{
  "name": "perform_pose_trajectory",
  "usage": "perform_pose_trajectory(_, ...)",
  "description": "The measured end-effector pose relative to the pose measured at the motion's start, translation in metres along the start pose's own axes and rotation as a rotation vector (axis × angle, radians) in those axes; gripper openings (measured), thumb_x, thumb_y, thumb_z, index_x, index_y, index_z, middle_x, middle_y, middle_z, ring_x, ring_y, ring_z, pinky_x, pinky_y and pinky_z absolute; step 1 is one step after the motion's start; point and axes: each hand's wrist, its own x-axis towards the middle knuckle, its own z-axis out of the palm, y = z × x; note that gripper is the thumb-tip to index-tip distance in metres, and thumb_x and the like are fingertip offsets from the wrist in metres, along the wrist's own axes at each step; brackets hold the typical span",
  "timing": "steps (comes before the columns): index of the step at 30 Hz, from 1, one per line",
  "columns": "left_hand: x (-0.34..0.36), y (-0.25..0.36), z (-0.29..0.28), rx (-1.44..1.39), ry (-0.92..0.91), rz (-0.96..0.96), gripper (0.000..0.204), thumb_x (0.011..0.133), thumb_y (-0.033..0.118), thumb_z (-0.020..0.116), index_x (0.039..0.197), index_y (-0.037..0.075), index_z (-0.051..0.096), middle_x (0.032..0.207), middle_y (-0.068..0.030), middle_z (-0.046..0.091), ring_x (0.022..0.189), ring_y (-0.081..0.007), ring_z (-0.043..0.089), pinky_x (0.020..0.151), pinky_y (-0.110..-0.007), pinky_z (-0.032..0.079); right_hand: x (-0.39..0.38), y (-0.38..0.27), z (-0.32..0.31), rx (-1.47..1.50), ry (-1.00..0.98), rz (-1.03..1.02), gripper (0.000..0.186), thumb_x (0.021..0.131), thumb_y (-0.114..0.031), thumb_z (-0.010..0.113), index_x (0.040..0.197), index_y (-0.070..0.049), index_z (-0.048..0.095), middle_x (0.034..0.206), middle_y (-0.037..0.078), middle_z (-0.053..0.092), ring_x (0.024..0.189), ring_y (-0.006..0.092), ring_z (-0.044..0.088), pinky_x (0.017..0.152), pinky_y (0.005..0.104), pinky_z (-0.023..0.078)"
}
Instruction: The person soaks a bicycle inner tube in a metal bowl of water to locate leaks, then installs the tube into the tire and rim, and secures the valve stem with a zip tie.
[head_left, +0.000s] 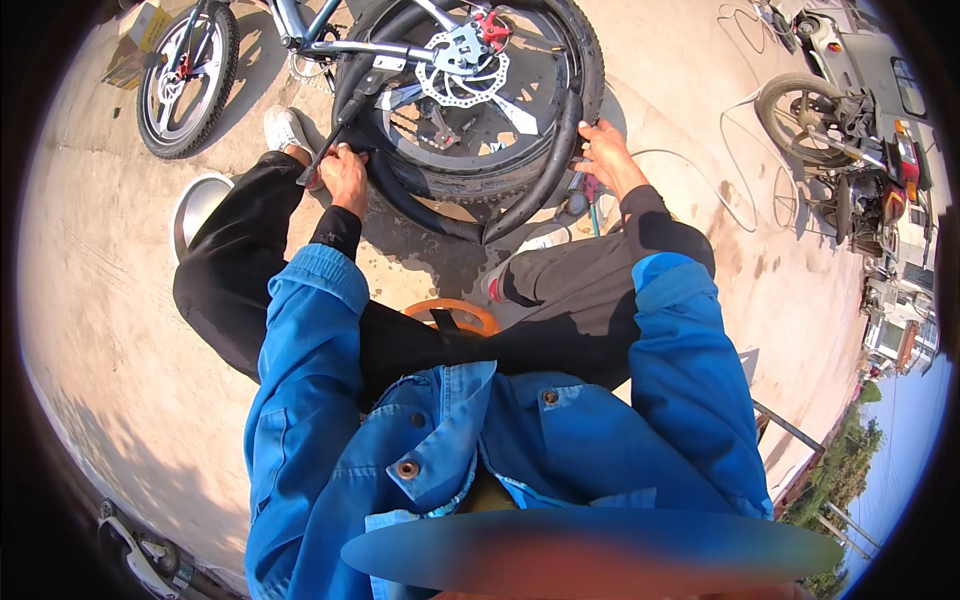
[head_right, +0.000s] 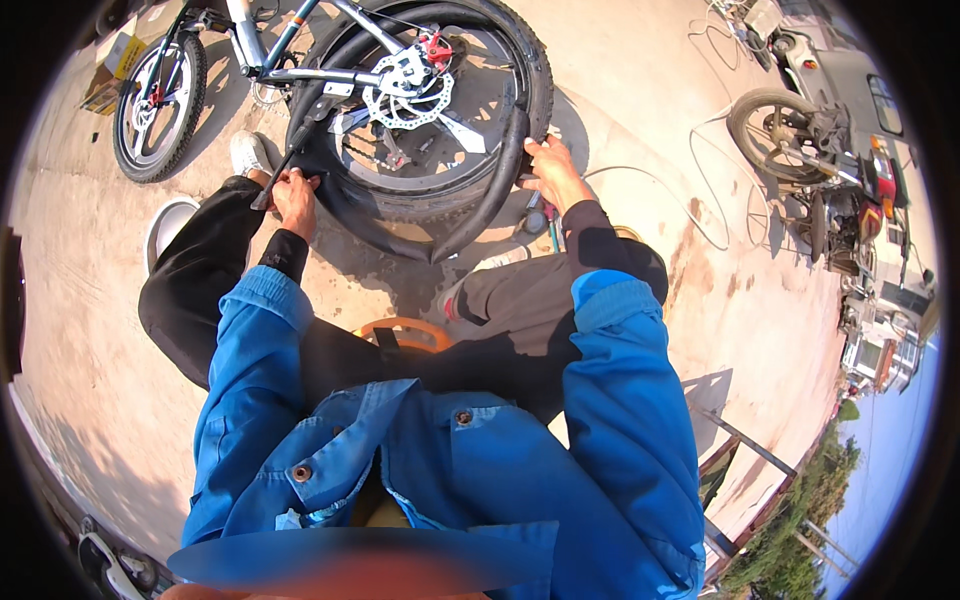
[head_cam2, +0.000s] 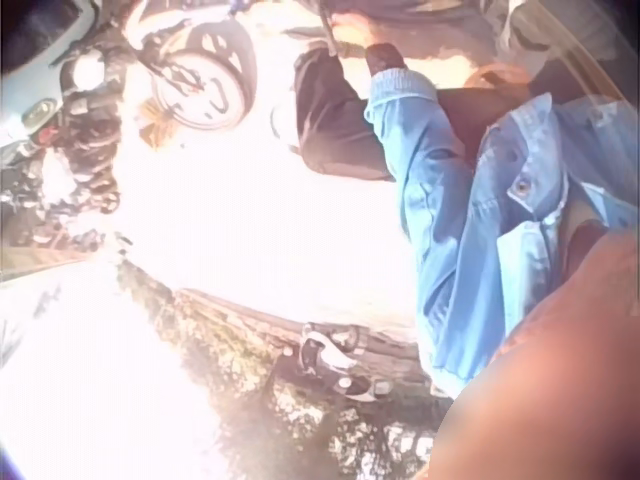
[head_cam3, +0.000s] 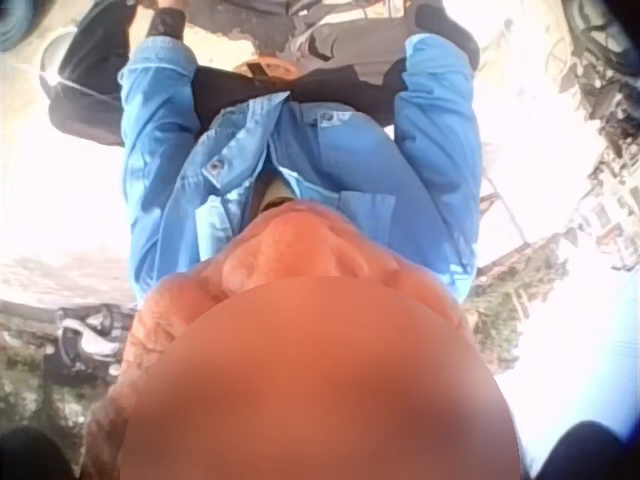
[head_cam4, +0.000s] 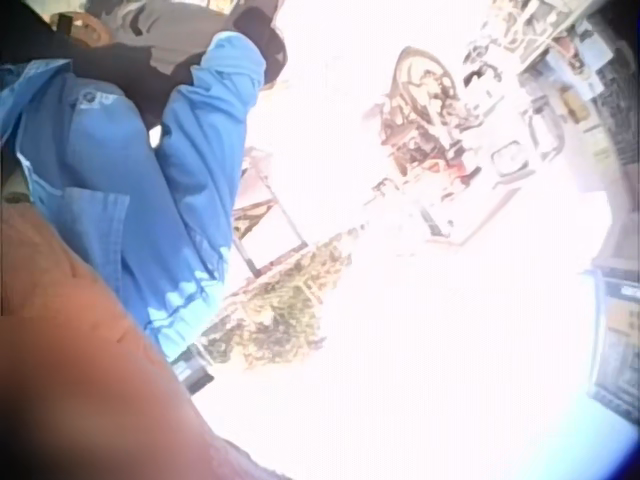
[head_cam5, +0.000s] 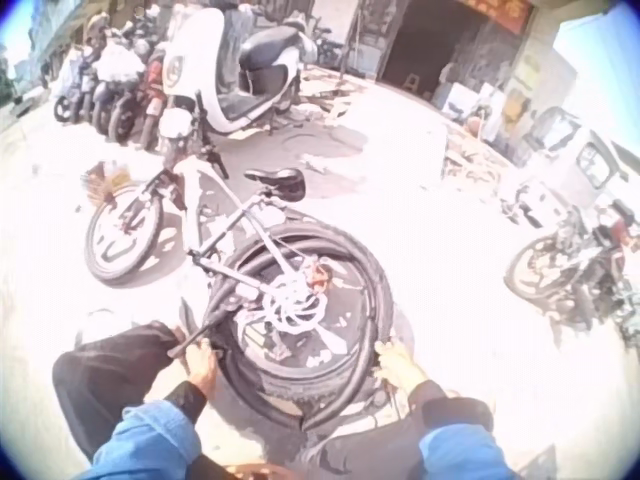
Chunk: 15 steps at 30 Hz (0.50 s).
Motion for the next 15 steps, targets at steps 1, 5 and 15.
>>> perform_pose_trajectory(1,-0.011,0.004,0.001,0.027,0.049,0.092,0.035,0.097,0.026,0.072,0.106,-0.007,0.065,0.084,-0.0155,0.066,0.07,-0.0281,0.064,0.07,-0.046,0.054,-0.003,0.0,-0.001,0.018,-0.043,0.028,0.08,0.107,-0.019,0.064,0.167,-0.004,0.013,0.155,0.023,0.046,0.13,0.0427,0.06,0.104,0.0686,0.049)
perform_pose_trajectory(5,-0.086,0.051,0.005,0.47,0.181,0.455,0.068,0.089,0.03,0.082,0.137,-0.008,0.052,0.136,-0.0289,0.057,0.12,-0.0413,0.059,0.108,-0.049,0.043,-0.001,0.011,0.002,-0.091,-0.052,0.055,0.073,0.099,-0.018,0.078,0.154,-0.001,0.033,0.145,0.024,0.055,0.126,0.0403,0.062,0.095,0.0637,0.055)
perform_pose_trajectory(15,-0.204,0.068,0.042,0.907,-0.813,1.067,0.061,0.093,0.012,0.066,0.151,0.005,0.047,0.133,-0.016,0.062,0.122,-0.0344,0.061,0.101,-0.044,0.052,0.02,0.019,0.022,-0.463,0.267,-0.112,0.109,0.077,-0.014,0.089,0.155,0.013,0.018,0.142,0.034,0.055,0.127,0.0397,0.062,0.1,0.0422,0.055)
